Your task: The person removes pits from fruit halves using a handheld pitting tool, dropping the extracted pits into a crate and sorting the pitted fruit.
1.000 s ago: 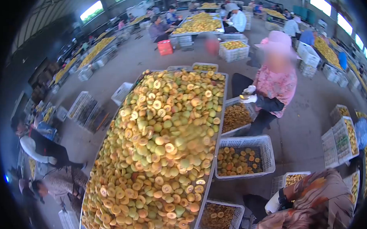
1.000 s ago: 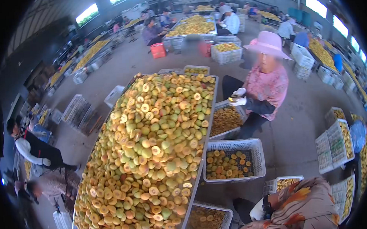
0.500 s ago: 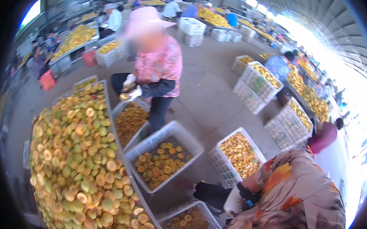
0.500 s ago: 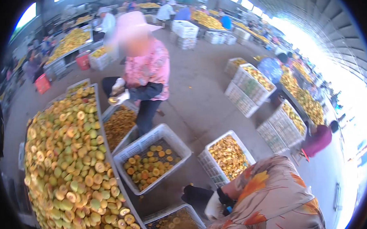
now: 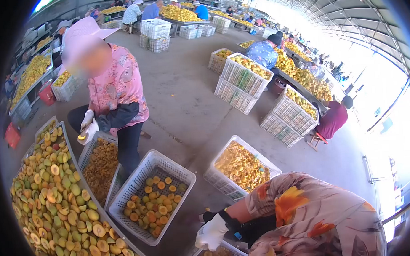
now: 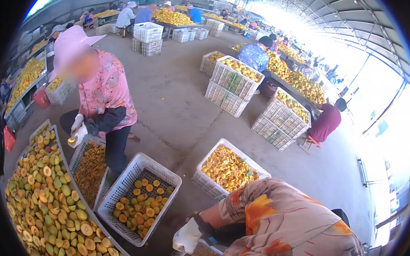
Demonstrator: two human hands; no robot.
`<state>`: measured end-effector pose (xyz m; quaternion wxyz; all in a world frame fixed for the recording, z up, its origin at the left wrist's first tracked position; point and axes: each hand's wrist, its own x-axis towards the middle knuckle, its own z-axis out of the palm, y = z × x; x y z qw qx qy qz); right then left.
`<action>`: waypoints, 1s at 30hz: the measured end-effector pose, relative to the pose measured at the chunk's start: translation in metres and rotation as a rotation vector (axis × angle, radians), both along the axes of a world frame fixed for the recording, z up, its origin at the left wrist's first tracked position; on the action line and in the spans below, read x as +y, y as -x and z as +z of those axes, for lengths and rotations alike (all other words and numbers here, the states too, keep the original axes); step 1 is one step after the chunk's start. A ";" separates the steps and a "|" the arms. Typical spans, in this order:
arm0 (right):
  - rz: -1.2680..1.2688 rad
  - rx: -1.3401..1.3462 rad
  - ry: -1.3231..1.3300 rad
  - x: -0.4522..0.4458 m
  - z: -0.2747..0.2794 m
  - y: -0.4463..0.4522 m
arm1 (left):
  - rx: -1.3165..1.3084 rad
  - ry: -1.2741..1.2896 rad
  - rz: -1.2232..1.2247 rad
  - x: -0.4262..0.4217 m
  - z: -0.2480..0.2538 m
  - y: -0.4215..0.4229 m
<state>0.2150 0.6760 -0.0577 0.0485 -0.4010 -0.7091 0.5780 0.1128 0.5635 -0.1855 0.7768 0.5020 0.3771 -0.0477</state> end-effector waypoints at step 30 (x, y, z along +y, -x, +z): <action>0.099 0.211 0.292 -0.025 -0.039 0.054 | 0.048 0.016 -0.106 -0.013 -0.023 0.014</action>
